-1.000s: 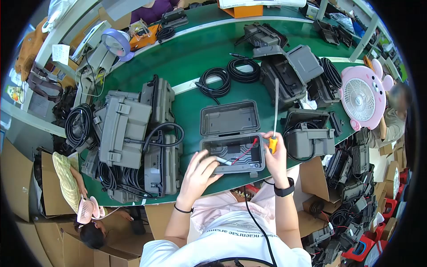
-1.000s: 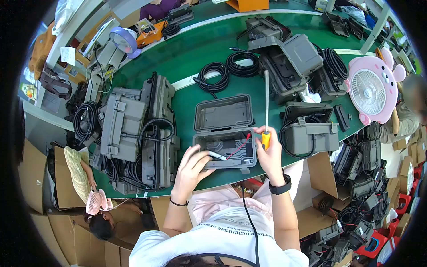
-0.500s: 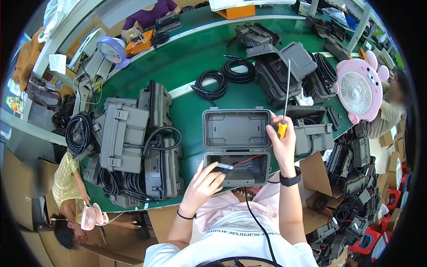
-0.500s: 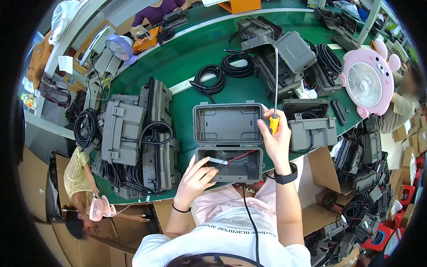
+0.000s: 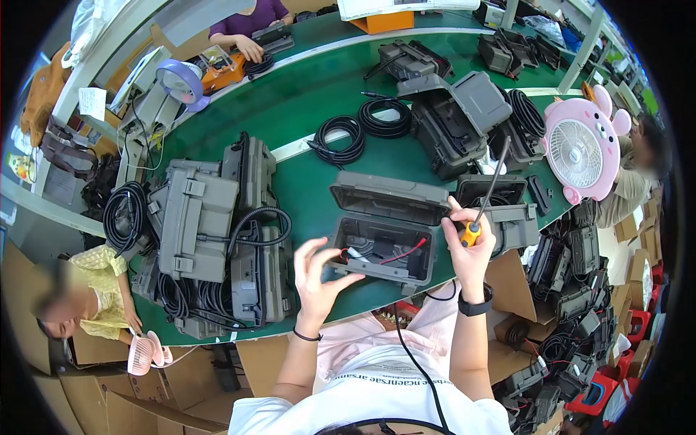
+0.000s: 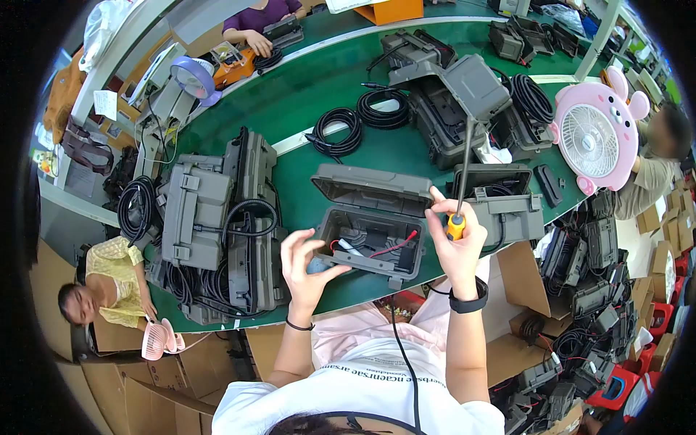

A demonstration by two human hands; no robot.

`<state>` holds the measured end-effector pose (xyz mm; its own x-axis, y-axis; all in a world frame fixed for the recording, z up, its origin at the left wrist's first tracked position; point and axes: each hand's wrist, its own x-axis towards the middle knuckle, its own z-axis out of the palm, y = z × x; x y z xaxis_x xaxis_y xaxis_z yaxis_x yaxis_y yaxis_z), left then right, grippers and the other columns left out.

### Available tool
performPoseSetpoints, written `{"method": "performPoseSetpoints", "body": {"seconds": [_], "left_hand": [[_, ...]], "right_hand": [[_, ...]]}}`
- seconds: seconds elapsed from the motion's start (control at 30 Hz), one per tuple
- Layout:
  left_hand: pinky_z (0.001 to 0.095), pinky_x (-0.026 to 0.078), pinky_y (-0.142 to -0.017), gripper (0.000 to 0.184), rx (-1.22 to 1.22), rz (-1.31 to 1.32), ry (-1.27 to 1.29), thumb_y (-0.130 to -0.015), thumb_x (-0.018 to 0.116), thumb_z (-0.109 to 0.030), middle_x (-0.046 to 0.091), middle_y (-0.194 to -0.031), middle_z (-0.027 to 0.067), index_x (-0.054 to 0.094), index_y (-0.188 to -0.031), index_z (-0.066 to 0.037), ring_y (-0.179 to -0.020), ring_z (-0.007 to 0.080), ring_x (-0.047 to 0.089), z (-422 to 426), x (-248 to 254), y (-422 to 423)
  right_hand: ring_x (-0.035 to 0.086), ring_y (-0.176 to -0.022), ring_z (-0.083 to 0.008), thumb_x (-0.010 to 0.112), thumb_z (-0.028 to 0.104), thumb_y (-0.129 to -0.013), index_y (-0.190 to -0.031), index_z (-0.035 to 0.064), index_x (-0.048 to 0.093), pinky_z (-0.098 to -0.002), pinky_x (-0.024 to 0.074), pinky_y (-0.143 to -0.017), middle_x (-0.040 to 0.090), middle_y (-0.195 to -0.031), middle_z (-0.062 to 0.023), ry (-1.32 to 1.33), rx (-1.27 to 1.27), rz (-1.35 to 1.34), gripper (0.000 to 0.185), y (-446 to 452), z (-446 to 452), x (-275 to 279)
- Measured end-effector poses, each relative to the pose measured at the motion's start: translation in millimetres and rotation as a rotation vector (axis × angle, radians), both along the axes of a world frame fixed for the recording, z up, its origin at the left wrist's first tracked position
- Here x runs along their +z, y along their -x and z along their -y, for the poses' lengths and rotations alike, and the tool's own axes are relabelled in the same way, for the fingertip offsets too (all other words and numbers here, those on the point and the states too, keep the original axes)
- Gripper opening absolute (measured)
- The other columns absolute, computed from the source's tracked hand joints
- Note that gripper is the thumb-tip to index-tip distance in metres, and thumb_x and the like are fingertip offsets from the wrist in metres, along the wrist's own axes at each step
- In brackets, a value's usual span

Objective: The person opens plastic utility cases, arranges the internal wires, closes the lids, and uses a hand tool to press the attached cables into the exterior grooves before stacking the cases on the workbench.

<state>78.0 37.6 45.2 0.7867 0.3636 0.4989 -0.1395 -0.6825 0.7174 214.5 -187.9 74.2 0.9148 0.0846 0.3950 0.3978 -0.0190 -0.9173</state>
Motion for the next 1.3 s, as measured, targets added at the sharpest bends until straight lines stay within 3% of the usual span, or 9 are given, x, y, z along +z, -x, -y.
{"method": "performPoseSetpoints", "body": {"seconds": [0.13,0.2,0.47,0.6,0.83,1.0,1.13,1.23,1.3], "left_hand": [[0.0418,0.058,-0.089,0.084,0.088,-0.022,0.283,-0.052,0.096,-0.008,0.032,-0.139,0.0058,0.048,-0.121,-0.009,-0.122,0.0234,0.051,7.6,-7.0,-4.5],[0.0418,0.057,-0.091,0.084,0.110,0.023,0.396,-0.055,0.096,-0.010,0.032,-0.136,0.0066,0.045,-0.121,-0.009,-0.119,0.0239,0.053,9.6,-11.8,-8.6],[0.0365,0.051,-0.096,0.068,0.039,0.130,0.462,-0.062,0.090,0.002,0.037,-0.136,0.0057,0.046,-0.113,-0.008,-0.116,0.0222,0.056,5.7,-28.8,-19.9],[0.0324,0.053,-0.095,0.042,0.036,0.090,0.371,-0.069,0.085,0.002,0.042,-0.132,0.0066,0.059,-0.102,-0.001,-0.112,0.0186,0.058,7.9,-22.8,-27.7],[0.0343,0.053,-0.096,0.036,0.072,0.030,0.268,-0.073,0.081,0.002,0.048,-0.128,0.0086,0.064,-0.105,-0.001,-0.110,0.0200,0.058,2.1,-9.1,-44.3],[0.0416,0.044,-0.105,0.024,-0.012,0.134,0.055,-0.091,0.066,-0.014,0.051,-0.135,0.0175,0.068,-0.112,-0.001,-0.119,0.0313,0.056,-5.2,-14.9,-41.3],[0.0412,0.044,-0.104,0.031,0.043,0.136,0.103,-0.088,0.069,-0.014,0.058,-0.127,0.0168,0.067,-0.117,-0.002,-0.120,0.0311,0.054,15.8,17.0,-48.2],[0.0421,0.044,-0.101,0.031,0.056,0.063,-0.108,-0.087,0.070,-0.013,0.060,-0.125,0.0134,0.067,-0.115,-0.003,-0.118,0.0318,0.054,7.1,14.5,-50.9],[0.0434,0.044,-0.099,0.022,0.045,0.108,-0.069,-0.085,0.071,-0.012,0.064,-0.121,0.0110,0.067,-0.105,-0.004,-0.115,0.0329,0.056,5.4,14.8,-52.3]], "right_hand": [[0.068,-0.107,-0.0195,0.070,-0.004,-0.085,-0.111,-0.0021,0.066,-0.0276,0.0508,-0.090,0.072,-0.111,-0.0169,0.033,0.018,-0.027,0.026,7.2,0.5,6.5],[0.069,-0.103,-0.0173,0.071,-0.001,-0.085,-0.121,-0.0014,0.066,-0.0272,0.0515,-0.088,0.072,-0.112,-0.0139,0.101,0.019,0.013,0.036,8.2,0.7,7.1],[0.071,-0.100,-0.0222,0.075,0.006,-0.084,-0.115,0.0017,0.069,-0.0300,0.0531,-0.087,0.071,-0.115,-0.0128,0.302,-0.026,0.142,0.032,5.0,1.5,14.7],[0.071,-0.099,-0.0268,0.076,0.008,-0.083,-0.106,0.0019,0.069,-0.0324,0.0538,-0.084,0.069,-0.118,-0.0145,0.401,-0.070,0.215,0.024,5.6,4.5,16.8],[0.070,-0.099,-0.0306,0.077,0.012,-0.082,-0.102,0.0039,0.067,-0.0339,0.0551,-0.083,0.068,-0.121,-0.0141,0.447,-0.019,0.137,0.023,11.5,2.1,8.1],[0.070,-0.098,-0.0300,0.076,0.011,-0.083,-0.102,0.0042,0.066,-0.0335,0.0555,-0.082,0.068,-0.121,-0.0134,0.409,-0.001,0.128,0.022,8.7,1.9,1.1],[0.071,-0.096,-0.0296,0.076,0.010,-0.084,-0.101,0.0041,0.065,-0.0329,0.0559,-0.081,0.069,-0.119,-0.0138,0.378,-0.003,0.122,0.021,11.9,2.2,-1.2],[0.072,-0.097,-0.0293,0.075,0.009,-0.084,-0.100,0.0040,0.065,-0.0324,0.0560,-0.082,0.069,-0.119,-0.0147,0.345,0.002,0.103,0.020,13.6,2.3,-3.6],[0.072,-0.098,-0.0290,0.075,0.009,-0.084,-0.100,0.0038,0.064,-0.0321,0.0559,-0.082,0.069,-0.119,-0.0153,0.330,0.002,0.093,0.020,14.5,1.6,-3.6]]}}
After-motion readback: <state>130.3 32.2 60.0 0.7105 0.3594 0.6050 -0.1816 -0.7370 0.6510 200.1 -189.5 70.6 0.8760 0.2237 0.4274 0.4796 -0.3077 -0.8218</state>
